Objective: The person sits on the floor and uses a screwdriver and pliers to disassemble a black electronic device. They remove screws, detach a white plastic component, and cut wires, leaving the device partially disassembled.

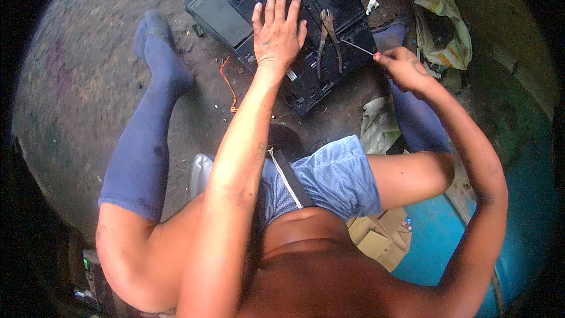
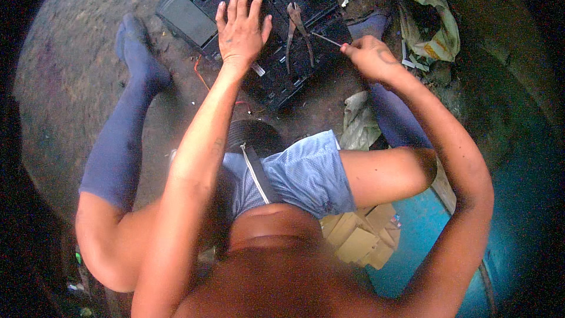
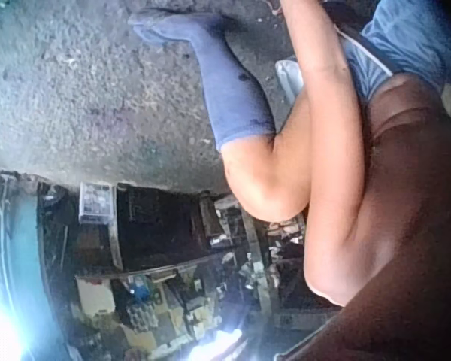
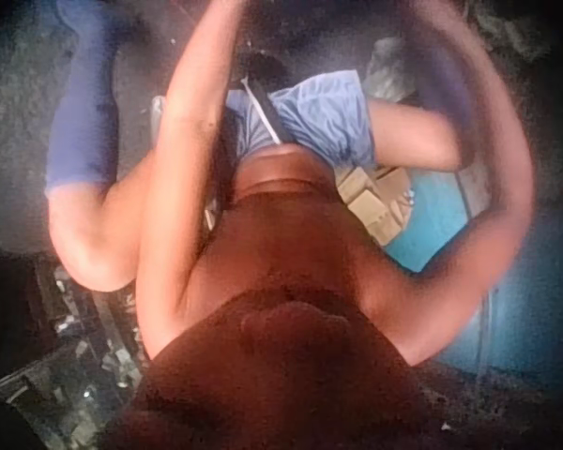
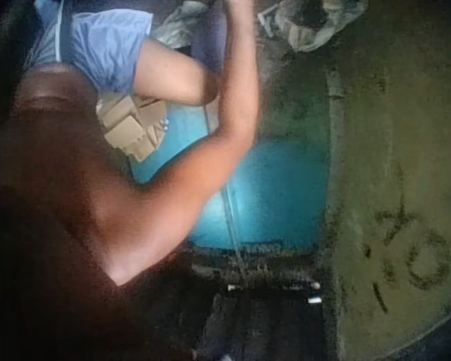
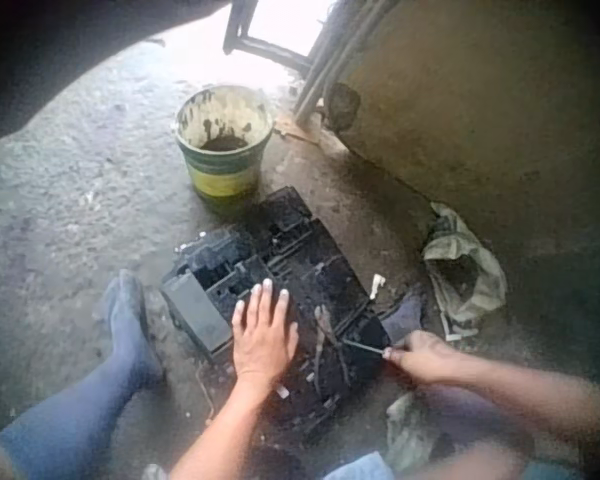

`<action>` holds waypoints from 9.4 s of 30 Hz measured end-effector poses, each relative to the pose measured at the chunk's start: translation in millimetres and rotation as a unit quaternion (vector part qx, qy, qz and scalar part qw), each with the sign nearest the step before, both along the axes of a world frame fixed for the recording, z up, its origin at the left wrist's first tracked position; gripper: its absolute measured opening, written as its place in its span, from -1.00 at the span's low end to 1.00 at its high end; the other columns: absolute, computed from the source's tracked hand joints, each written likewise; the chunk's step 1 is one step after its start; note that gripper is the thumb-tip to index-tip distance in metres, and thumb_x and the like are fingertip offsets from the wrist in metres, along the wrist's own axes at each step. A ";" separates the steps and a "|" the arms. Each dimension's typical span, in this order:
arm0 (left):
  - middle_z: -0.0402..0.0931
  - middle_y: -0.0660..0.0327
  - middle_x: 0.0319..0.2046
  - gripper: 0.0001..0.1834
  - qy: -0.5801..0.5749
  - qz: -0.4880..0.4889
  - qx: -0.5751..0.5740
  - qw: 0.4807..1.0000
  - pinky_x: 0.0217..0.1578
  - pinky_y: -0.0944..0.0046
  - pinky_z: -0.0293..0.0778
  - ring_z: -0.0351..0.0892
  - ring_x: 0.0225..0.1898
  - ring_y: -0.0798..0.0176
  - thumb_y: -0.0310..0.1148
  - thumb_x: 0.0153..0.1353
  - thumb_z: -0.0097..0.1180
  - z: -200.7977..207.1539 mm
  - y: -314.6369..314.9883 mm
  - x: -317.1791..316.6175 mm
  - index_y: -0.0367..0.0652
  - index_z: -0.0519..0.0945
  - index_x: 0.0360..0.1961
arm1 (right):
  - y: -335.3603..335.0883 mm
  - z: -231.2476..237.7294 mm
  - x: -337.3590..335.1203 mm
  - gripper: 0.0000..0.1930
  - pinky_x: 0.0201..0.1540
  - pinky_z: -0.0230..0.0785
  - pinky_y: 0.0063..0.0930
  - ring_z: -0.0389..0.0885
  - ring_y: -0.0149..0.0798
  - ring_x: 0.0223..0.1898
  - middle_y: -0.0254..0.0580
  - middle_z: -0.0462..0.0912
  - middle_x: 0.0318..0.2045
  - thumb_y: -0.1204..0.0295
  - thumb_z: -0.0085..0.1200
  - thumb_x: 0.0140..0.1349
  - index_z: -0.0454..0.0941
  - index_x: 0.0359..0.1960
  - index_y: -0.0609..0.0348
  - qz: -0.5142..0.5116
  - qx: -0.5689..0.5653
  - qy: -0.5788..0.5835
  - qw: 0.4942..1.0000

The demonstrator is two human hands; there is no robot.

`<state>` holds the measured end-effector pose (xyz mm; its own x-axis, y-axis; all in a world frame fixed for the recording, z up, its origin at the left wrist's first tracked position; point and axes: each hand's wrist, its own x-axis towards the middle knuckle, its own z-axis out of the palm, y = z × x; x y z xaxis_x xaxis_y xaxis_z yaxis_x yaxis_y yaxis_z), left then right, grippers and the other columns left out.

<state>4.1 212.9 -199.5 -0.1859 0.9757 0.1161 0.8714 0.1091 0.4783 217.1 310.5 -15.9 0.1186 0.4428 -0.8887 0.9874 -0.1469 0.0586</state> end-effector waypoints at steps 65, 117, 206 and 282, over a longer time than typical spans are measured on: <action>0.64 0.05 -0.02 -0.80 -0.948 0.307 -0.025 0.079 0.14 0.16 0.63 0.67 0.04 0.09 -0.52 0.36 0.13 16.6 -2.3 194.4 -0.29 0.55 -0.02 | -12.6 39.2 14.1 -0.56 -0.16 0.55 -0.05 0.72 0.16 -0.26 0.14 0.72 -0.28 0.11 0.24 0.30 0.61 0.04 0.19 0.278 0.314 0.125 0.899; 0.66 0.14 0.04 -0.78 -0.914 0.403 0.019 0.027 0.14 0.26 0.62 0.68 0.04 0.23 -0.43 0.40 0.15 10.9 -10.3 208.0 -0.22 0.58 0.02 | 12.5 29.0 41.4 -0.71 -0.01 0.52 -0.26 0.72 0.01 -0.10 0.04 0.72 -0.11 0.34 0.15 0.35 0.63 0.00 0.25 0.281 0.226 0.248 0.899; 0.61 0.25 -0.07 -0.84 -0.896 0.416 -0.128 0.087 0.19 0.01 0.56 0.60 0.04 0.21 -0.28 0.42 0.14 14.0 52.2 230.3 -0.09 0.55 -0.07 | 52.5 0.3 53.0 -0.59 -0.05 0.54 -0.15 0.74 0.11 -0.19 0.15 0.74 -0.34 0.08 0.21 0.26 0.75 -0.17 0.22 0.054 0.137 0.030 0.989; 0.60 0.00 -0.02 -0.85 -0.937 0.342 -0.058 0.032 0.11 0.21 0.64 0.67 -0.05 0.03 -0.49 0.43 0.00 7.2 70.6 228.2 -0.31 0.47 -0.05 | 48.5 44.7 36.0 -0.56 0.06 0.49 -0.11 0.64 0.15 0.00 0.18 0.64 -0.01 0.26 0.28 0.26 0.55 0.10 0.18 0.242 0.318 0.140 0.906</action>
<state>232.3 283.5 -192.3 0.2574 0.6423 -0.7219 -0.9018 -0.1086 -0.4182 253.1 359.0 28.8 -0.4166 0.8156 -0.4016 0.9084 0.3910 -0.1482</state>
